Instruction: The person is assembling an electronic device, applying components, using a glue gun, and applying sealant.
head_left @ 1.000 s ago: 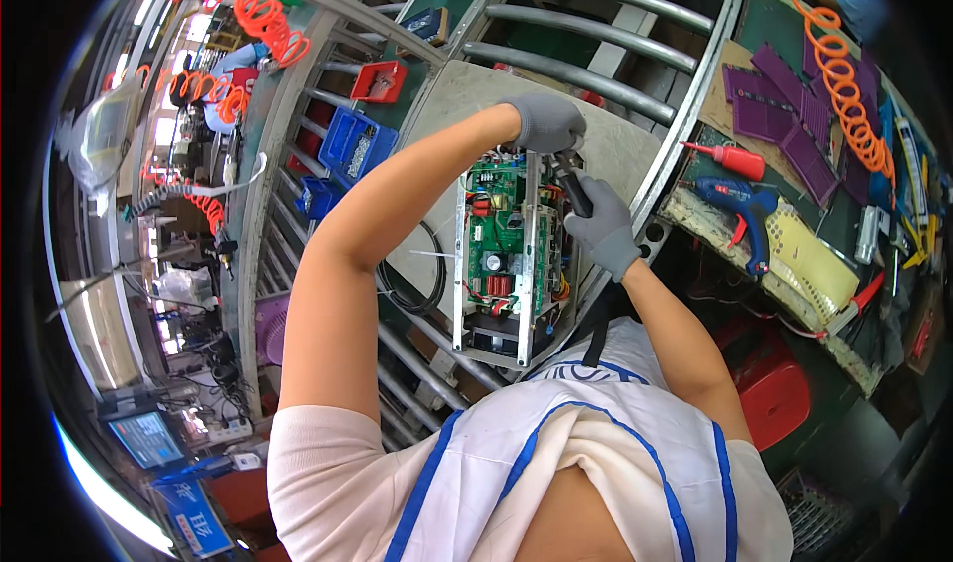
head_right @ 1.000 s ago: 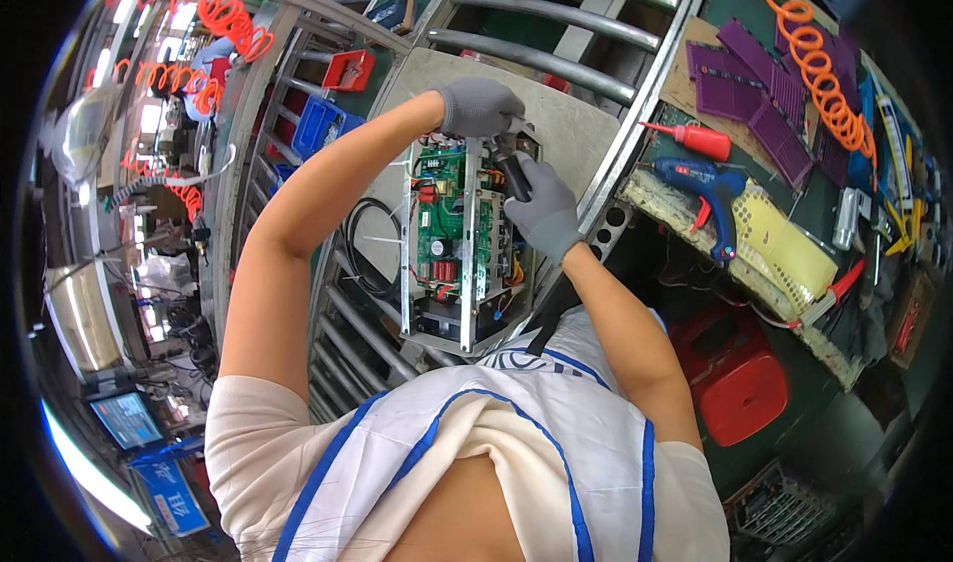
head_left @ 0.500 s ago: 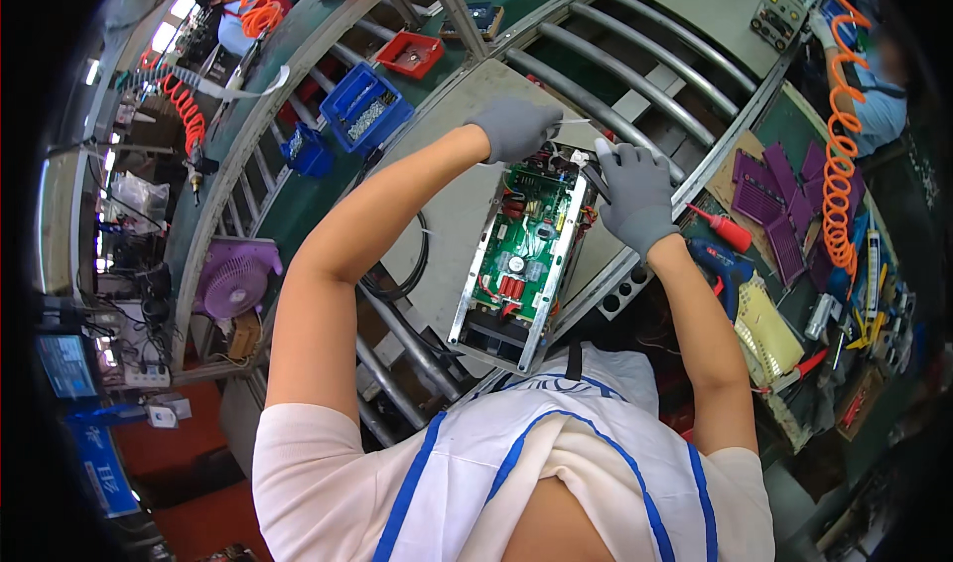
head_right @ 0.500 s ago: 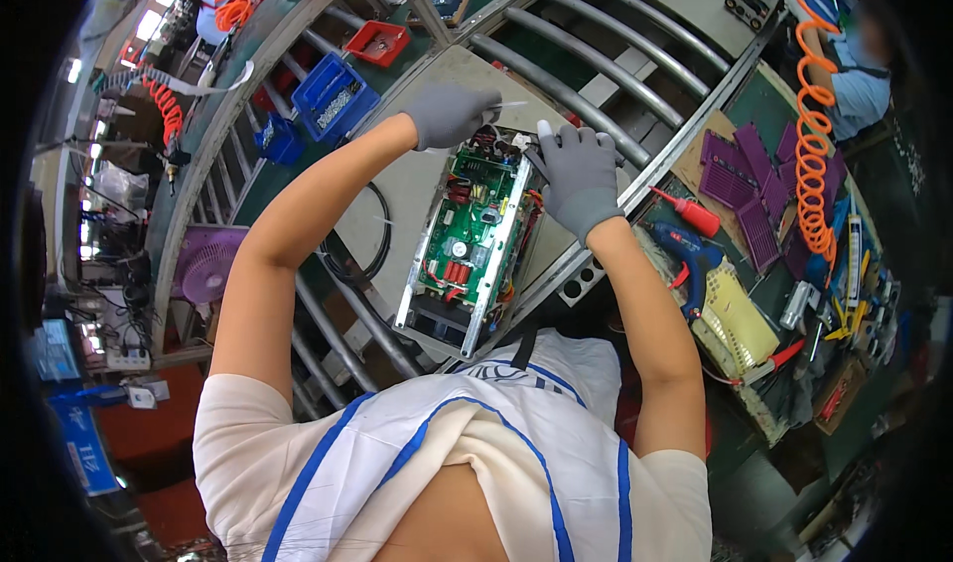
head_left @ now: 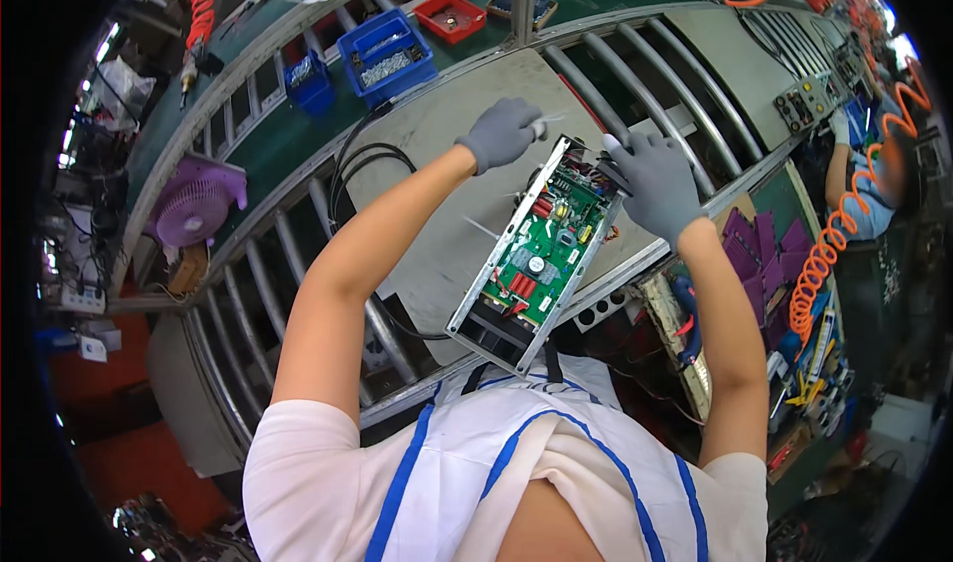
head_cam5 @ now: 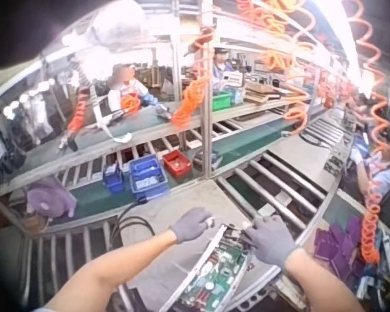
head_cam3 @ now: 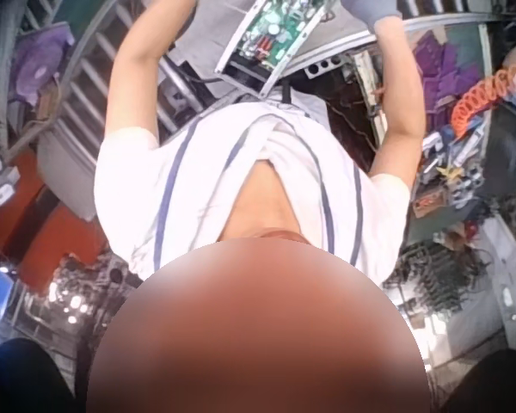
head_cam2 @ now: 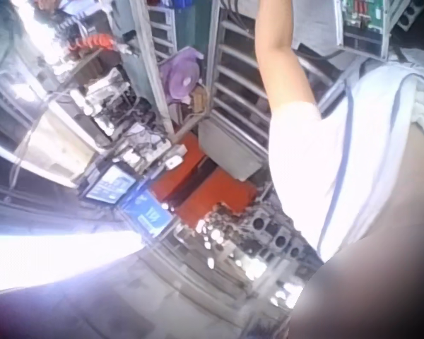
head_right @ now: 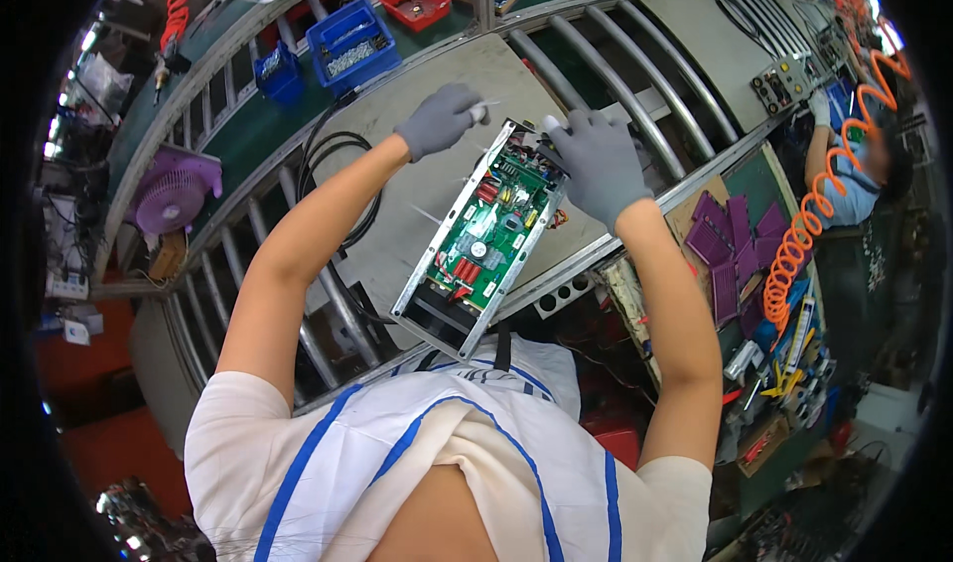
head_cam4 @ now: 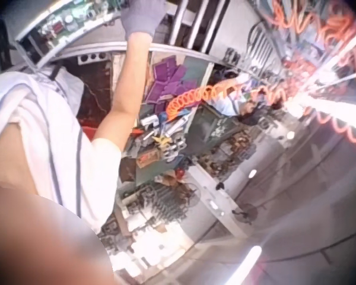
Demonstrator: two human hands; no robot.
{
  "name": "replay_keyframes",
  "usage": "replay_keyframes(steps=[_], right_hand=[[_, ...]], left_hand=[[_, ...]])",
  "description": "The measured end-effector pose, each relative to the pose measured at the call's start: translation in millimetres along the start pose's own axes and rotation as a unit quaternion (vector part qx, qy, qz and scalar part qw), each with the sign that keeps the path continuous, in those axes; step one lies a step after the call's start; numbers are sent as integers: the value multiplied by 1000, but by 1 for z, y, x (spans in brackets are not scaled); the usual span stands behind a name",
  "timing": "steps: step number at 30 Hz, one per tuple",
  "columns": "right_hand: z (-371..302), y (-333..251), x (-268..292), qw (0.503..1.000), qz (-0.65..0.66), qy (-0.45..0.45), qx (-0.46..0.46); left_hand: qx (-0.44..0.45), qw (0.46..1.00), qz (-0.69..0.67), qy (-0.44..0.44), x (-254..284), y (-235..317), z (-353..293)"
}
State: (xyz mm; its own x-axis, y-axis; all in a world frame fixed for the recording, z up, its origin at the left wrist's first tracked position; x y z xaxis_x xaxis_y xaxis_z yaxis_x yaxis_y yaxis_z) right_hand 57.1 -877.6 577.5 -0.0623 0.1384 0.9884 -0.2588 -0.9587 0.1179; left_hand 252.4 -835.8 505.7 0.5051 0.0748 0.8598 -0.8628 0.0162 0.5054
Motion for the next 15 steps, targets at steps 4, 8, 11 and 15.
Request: replay_keyframes(steps=[4,8,11,15], right_hand=[[49,-27,-2,988,-63,-91,104],[82,-46,-15,957,-119,-228,134],[95,-48,-23,921,-146,-336,129],[106,-55,-18,905,-122,-384,140]], left_hand=[[98,988,-111,-54,-36,-29,-38],[106,987,-116,-30,-41,-27,-54],[104,985,-136,-8,-39,-25,-51],[128,979,-158,24,-40,-30,-57]])
Point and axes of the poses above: each hand's wrist, its own z-axis towards the middle knuckle, its own x-axis out of the back of the hand, y = z × x, the point moved 8 cm from there along z, towards the middle knuckle, and after that the axes turned 5 degrees about -y, right-handed, at the moved point
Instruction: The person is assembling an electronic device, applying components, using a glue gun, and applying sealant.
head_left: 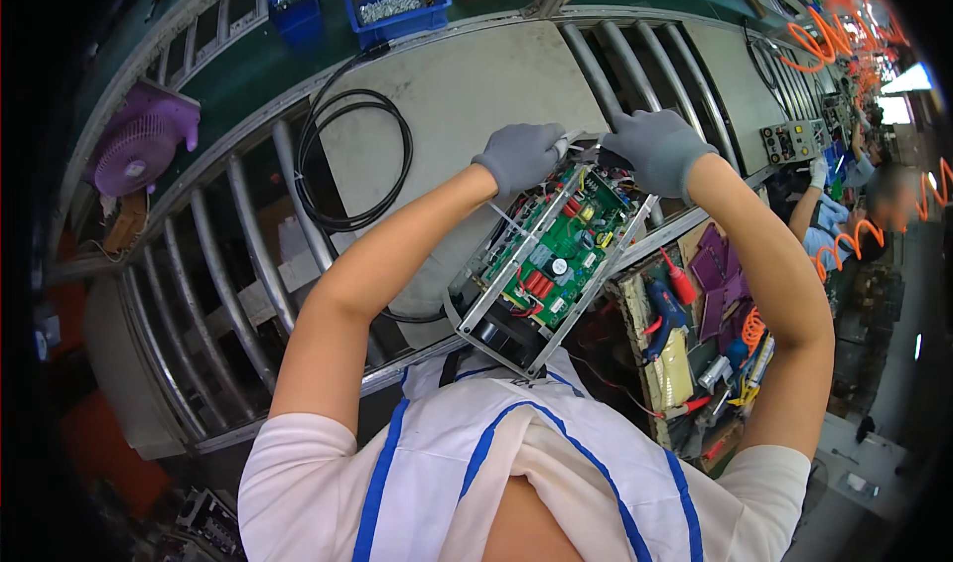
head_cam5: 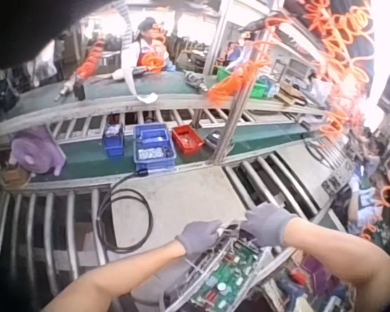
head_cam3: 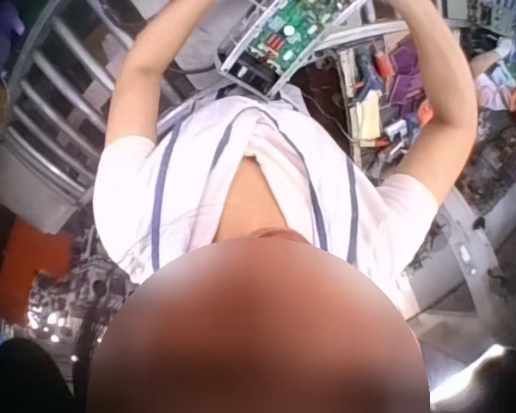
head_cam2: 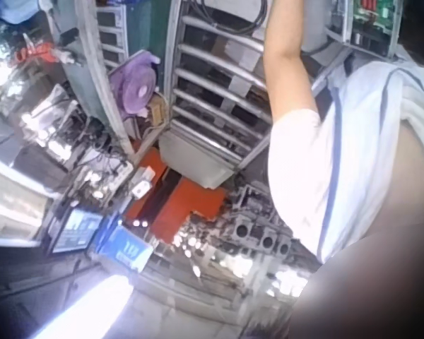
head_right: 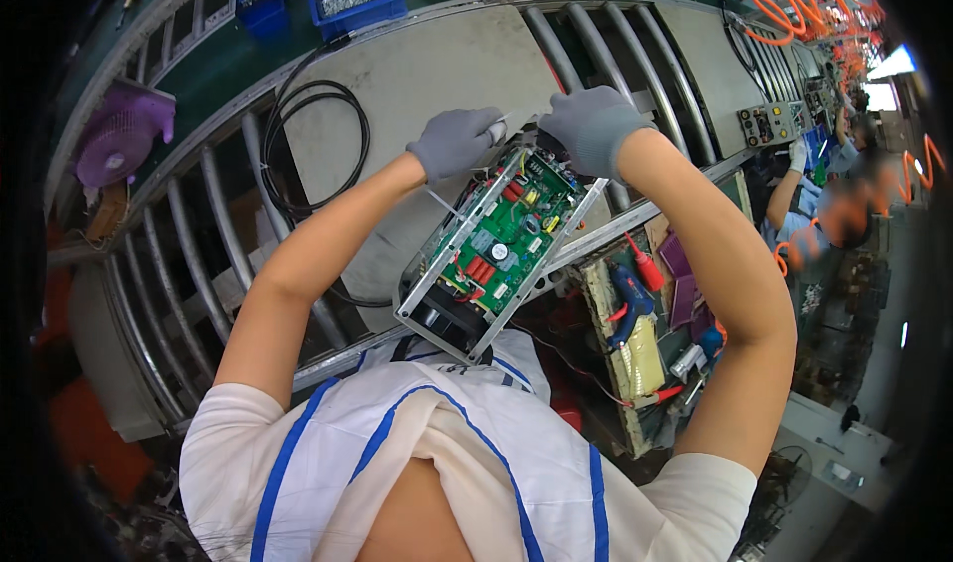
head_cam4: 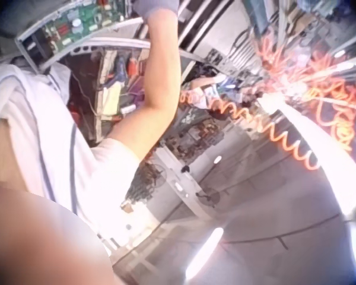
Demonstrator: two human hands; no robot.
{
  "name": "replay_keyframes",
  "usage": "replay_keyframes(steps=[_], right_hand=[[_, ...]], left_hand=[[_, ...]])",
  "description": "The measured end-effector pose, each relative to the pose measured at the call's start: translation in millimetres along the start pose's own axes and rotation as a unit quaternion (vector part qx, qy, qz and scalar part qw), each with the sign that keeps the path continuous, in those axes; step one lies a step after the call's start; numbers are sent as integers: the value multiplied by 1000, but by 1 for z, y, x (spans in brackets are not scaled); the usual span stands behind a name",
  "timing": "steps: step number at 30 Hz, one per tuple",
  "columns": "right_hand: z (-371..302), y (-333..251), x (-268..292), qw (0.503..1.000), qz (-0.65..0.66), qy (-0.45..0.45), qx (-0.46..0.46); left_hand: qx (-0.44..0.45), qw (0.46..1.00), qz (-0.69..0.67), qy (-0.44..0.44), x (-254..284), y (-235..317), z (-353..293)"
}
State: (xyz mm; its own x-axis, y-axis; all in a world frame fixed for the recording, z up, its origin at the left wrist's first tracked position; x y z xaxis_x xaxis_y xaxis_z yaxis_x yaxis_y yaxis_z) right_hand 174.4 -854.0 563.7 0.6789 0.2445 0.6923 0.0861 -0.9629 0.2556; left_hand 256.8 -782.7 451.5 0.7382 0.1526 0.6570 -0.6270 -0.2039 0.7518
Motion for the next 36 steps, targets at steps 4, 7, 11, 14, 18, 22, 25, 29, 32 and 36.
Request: replay_keyframes(steps=[4,7,11,14,18,22,25,29,32,36], right_hand=[[8,-3,16,999,-42,4,10],[27,-27,17,987,-132,-25,86],[52,-49,12,974,-168,-77,128],[61,-55,10,970,-176,-91,141],[69,-50,-3,975,-115,-147,122],[83,-42,6,982,-110,-77,133],[111,-32,1,972,-178,-116,105],[150,-58,-21,949,-221,-161,160],[179,-67,-47,918,-267,-261,134],[197,-65,-68,905,-250,-321,125]], left_hand=[[80,990,-111,18,-2,-32,-33],[97,987,-125,-21,-26,-44,-62],[74,962,-263,-13,-53,-58,-67],[69,935,-342,65,-60,-63,-66],[66,946,-299,107,-64,-68,-66],[175,880,-416,144,-79,-111,-69],[109,900,-360,222,-77,-121,-68],[23,933,-290,212,-95,-125,-51],[46,940,-332,-67,-147,-141,-20],[-31,958,-265,-106,-160,-147,-9]])
Point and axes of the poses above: each hand's wrist, its own z-axis towards the middle knuckle, its own x-axis out of the back of the hand, y = z × x, the point moved 8 cm from there along z, towards the middle knuckle, and after that the axes turned 5 degrees about -y, right-handed, at the moved point
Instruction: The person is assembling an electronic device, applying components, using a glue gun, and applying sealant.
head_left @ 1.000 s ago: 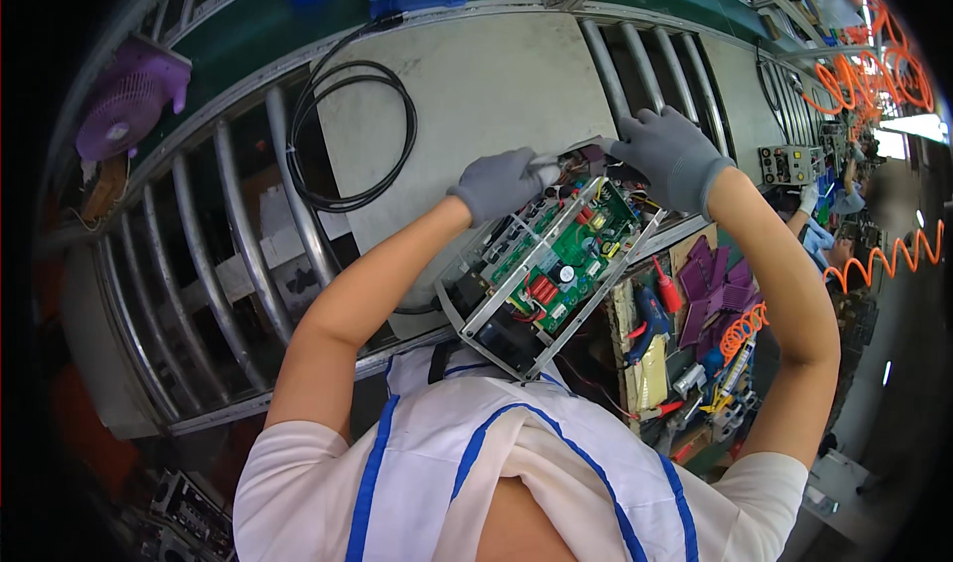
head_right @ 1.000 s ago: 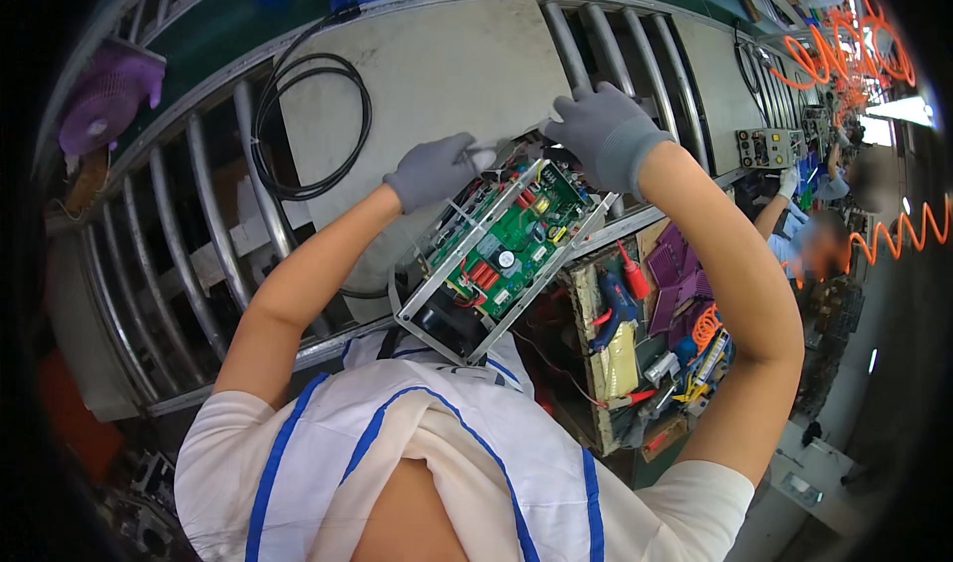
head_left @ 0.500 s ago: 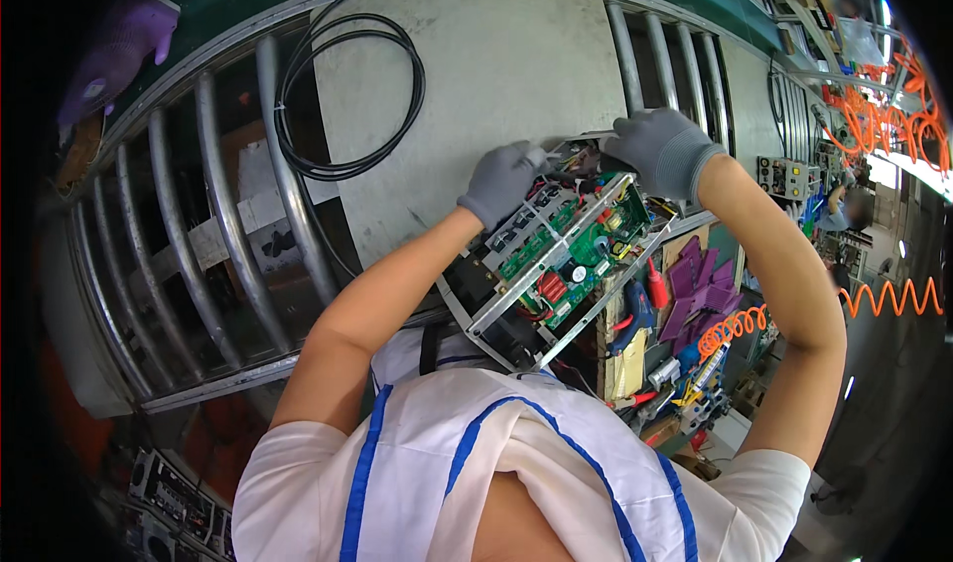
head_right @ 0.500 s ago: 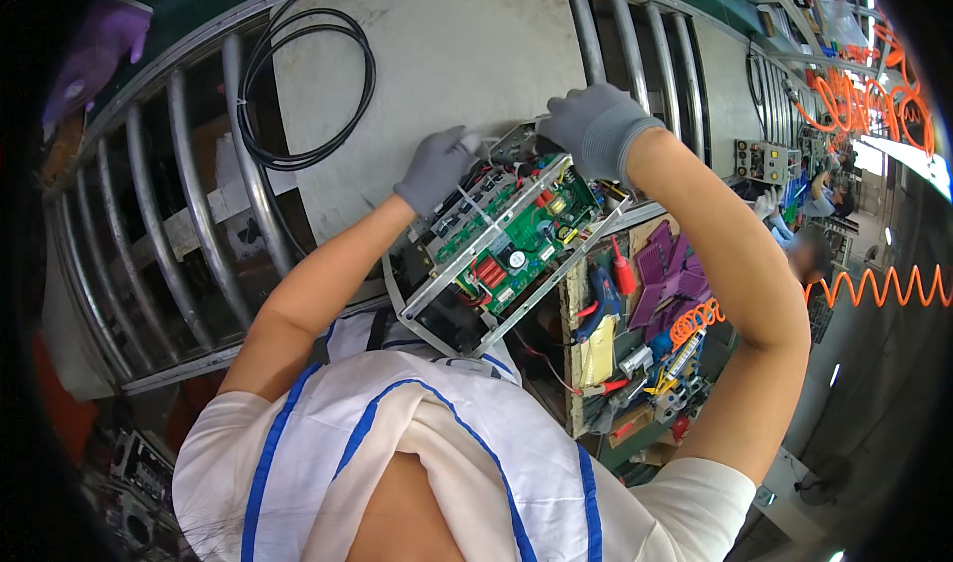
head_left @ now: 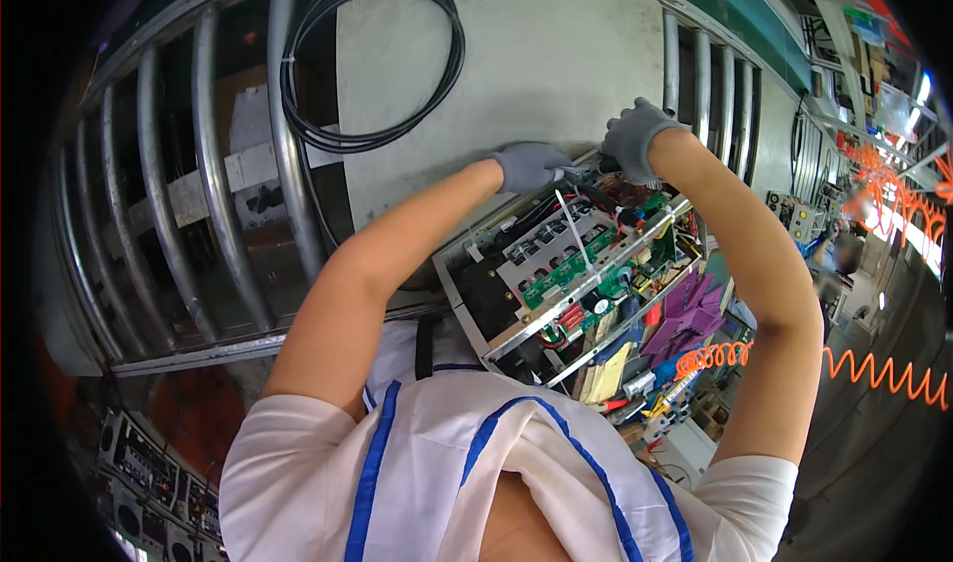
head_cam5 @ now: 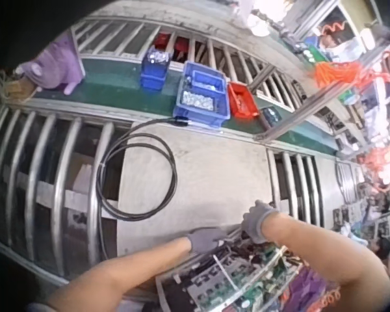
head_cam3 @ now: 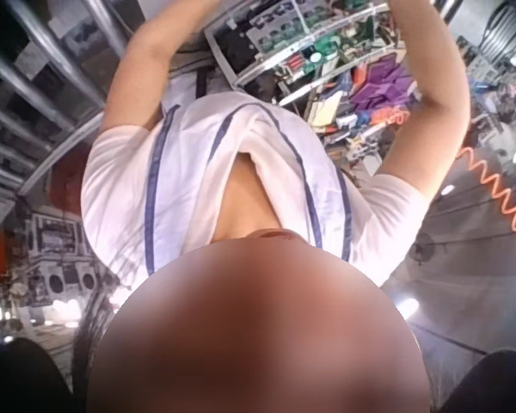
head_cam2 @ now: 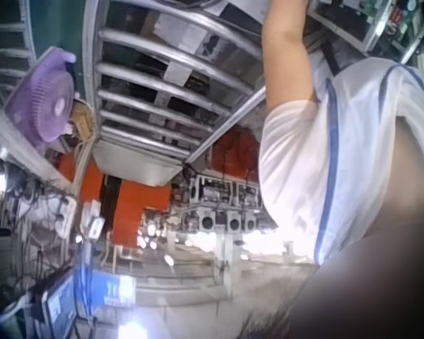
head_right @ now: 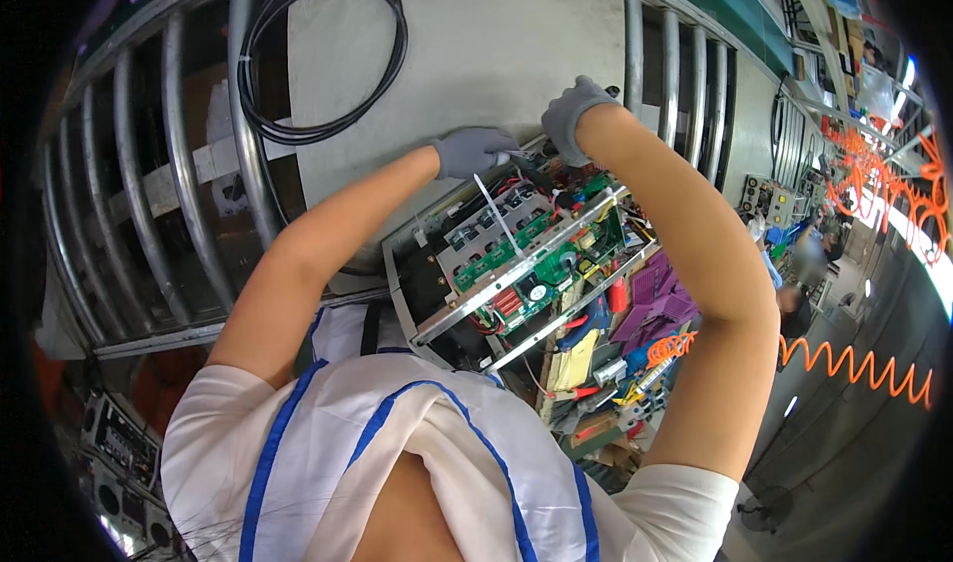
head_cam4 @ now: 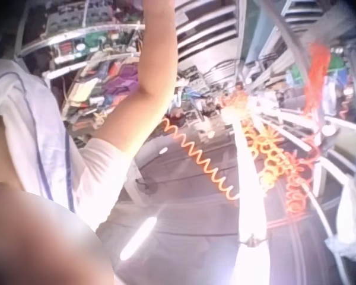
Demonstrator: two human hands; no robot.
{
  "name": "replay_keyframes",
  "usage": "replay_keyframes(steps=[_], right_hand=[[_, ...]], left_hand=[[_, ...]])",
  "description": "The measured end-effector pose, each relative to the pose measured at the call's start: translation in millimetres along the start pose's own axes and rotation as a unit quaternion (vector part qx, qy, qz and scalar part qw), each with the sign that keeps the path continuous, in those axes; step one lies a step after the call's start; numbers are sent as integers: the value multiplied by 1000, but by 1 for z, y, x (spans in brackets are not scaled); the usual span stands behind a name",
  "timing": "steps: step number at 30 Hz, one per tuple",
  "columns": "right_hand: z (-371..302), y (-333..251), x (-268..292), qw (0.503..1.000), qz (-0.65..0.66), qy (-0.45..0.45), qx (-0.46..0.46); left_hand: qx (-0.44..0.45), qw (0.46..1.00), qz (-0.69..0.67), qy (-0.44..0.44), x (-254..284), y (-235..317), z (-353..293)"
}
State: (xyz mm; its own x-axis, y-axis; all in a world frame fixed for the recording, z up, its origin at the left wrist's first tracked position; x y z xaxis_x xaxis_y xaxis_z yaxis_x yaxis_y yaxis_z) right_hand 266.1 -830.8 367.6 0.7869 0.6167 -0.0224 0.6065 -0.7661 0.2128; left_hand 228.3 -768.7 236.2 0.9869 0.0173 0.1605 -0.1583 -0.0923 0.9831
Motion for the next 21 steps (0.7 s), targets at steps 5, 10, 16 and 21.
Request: replay_keyframes(steps=[5,10,16,21], right_hand=[[2,1,-3,999,16,13,40],[-4,5,-5,999,27,-13,43],[1,1,-7,995,74,-1,63],[8,-2,-8,994,81,2,74]], left_hand=[[-25,996,77,-22,-8,13,0],[42,997,69,-3,-1,11,-4],[66,993,-57,78,0,2,-8],[54,994,59,74,5,13,-11]])
Point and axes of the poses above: each hand's wrist, its own z-axis towards the middle knuckle, its own x-axis out of the back of the hand, y = z × x, the point moved 8 cm from there along z, towards the middle knuckle, and after that the axes turned 5 degrees about -y, right-handed, at the moved point
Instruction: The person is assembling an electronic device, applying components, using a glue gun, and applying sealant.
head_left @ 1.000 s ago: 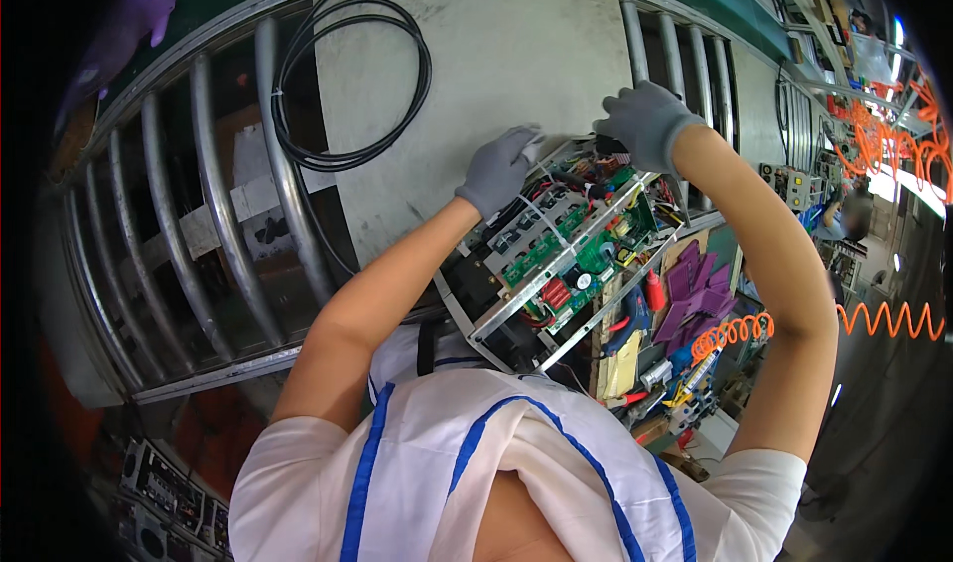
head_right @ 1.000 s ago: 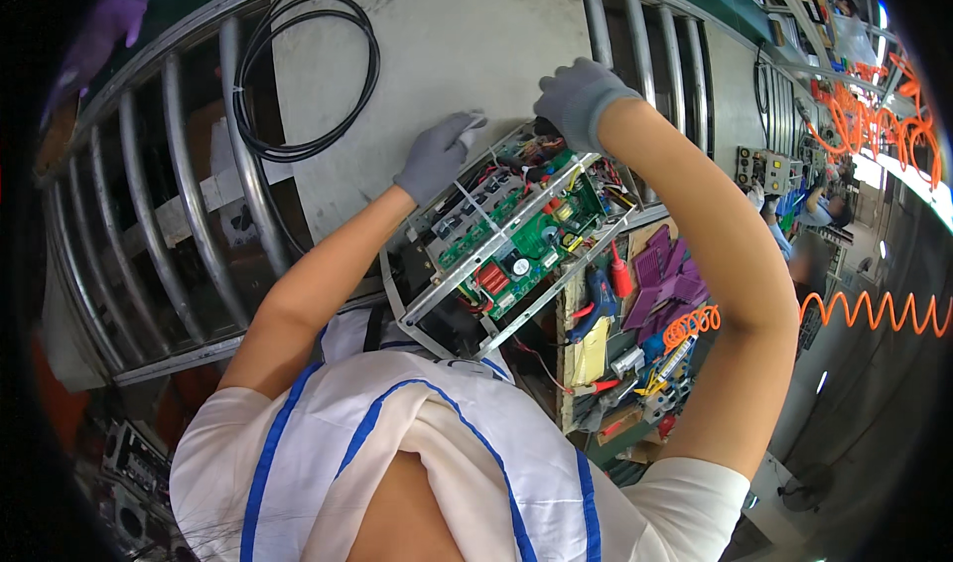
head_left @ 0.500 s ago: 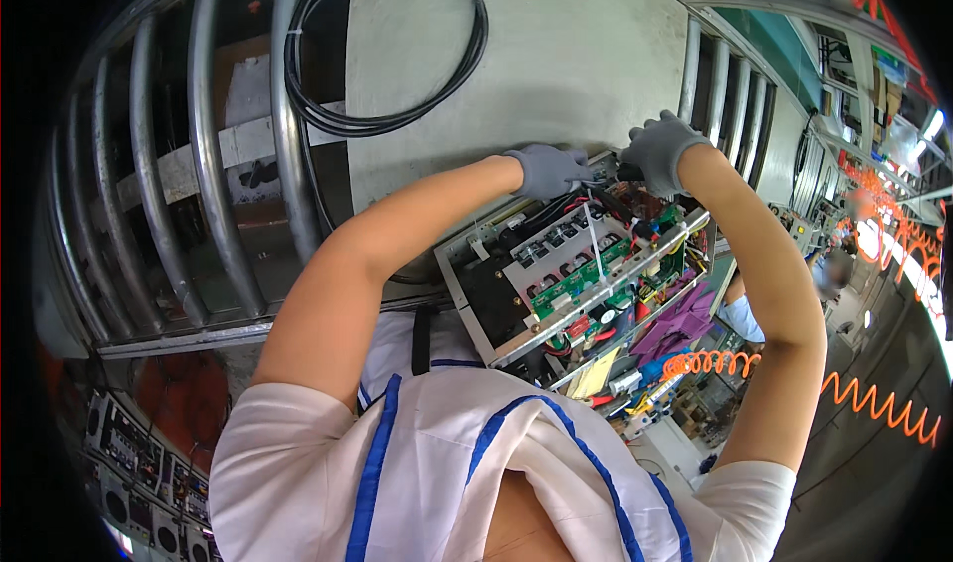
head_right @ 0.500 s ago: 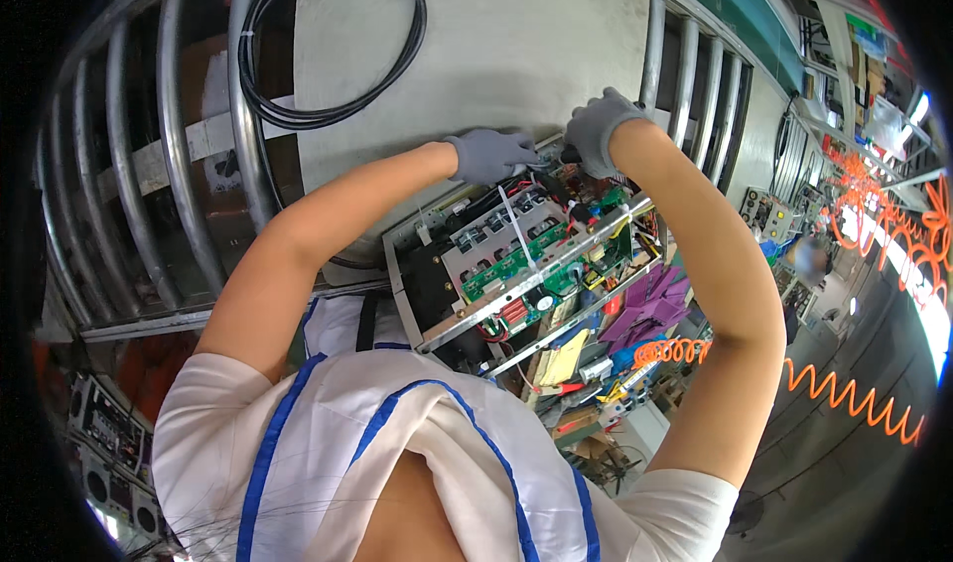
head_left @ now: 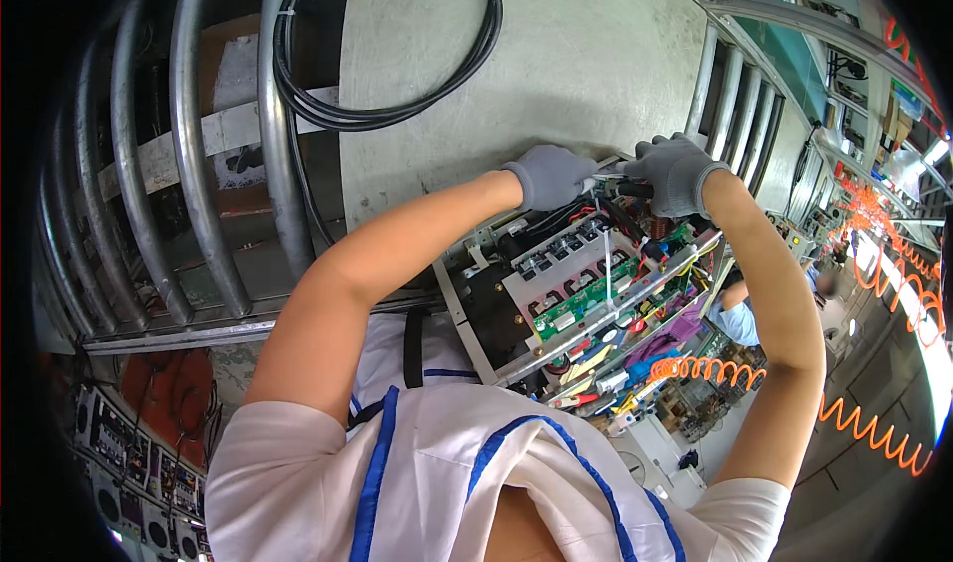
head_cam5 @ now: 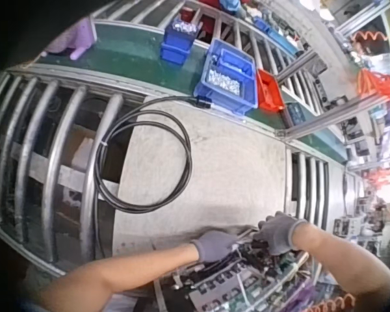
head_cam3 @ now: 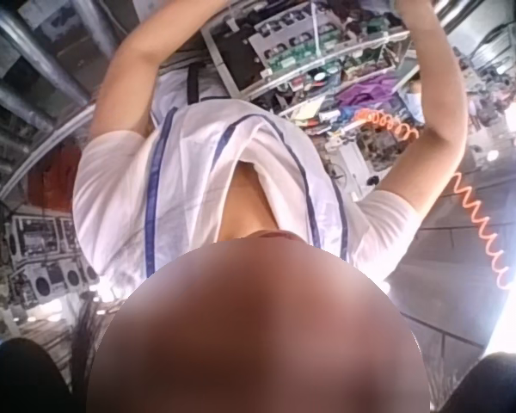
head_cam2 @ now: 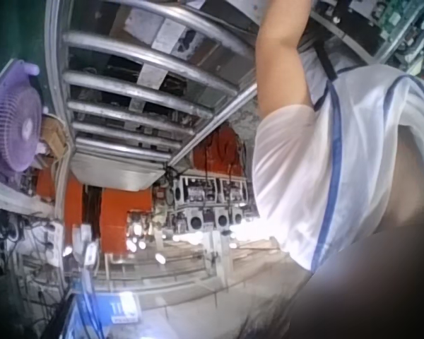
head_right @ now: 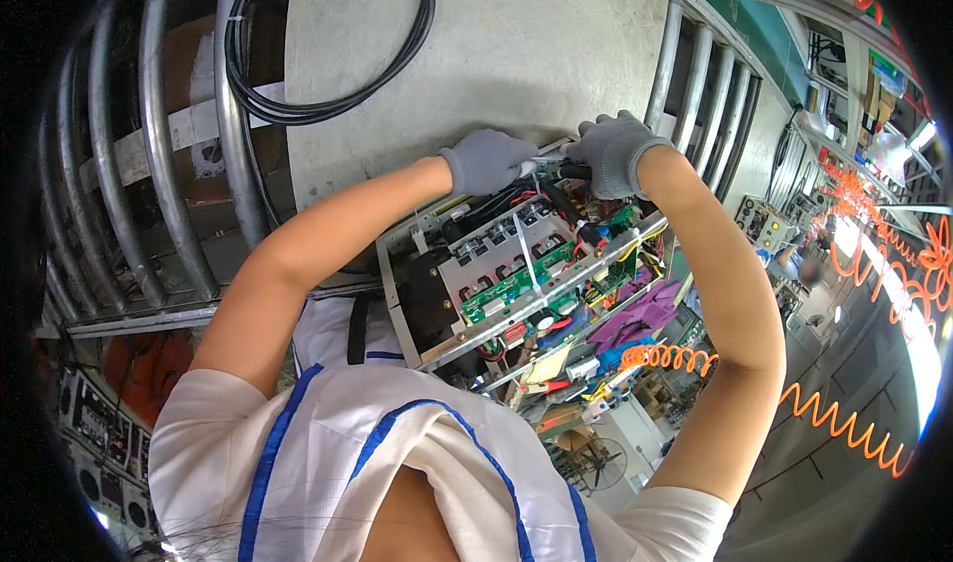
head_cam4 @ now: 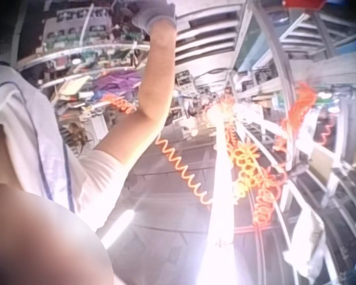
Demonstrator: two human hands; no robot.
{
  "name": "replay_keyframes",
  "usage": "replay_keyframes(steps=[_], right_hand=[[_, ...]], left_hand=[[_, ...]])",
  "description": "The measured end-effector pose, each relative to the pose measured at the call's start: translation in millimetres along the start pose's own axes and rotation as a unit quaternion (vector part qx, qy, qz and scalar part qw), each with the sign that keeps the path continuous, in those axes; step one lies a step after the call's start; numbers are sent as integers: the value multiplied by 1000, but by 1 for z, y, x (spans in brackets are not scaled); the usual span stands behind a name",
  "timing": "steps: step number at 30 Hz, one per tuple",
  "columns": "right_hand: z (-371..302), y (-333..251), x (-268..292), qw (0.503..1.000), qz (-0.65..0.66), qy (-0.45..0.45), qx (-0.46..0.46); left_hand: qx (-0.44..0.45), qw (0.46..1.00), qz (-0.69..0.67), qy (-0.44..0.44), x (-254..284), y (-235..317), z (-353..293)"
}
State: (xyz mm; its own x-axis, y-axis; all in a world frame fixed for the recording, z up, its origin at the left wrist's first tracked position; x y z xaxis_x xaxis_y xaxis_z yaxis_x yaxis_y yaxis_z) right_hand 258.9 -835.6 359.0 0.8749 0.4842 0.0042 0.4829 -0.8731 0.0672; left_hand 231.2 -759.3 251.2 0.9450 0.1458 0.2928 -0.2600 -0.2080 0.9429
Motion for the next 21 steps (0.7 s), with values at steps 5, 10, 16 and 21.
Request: replay_keyframes(steps=[5,10,16,21], right_hand=[[-2,5,-1,1000,29,-12,0],[-4,-1,2,999,35,-17,-1],[-9,-2,7,1000,9,-15,-21],[-1,-10,1,1000,25,-16,-7]], left_hand=[[-33,997,67,2,12,12,-2],[-34,995,91,-2,13,15,-3],[-24,995,94,22,17,20,-7],[-45,994,82,49,18,24,-10]])
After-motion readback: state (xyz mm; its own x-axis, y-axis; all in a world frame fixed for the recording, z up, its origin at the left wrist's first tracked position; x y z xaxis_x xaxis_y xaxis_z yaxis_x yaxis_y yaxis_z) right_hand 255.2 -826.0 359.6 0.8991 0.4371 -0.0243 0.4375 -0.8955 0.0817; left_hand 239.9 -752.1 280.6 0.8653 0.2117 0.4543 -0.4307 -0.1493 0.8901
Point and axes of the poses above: each hand's wrist, its own z-axis towards the middle knuckle, its own x-axis out of the back of the hand, y = z × x, the point moved 8 cm from there along z, towards the middle knuckle, and after that the axes turned 5 degrees about -y, right-handed, at the moved point
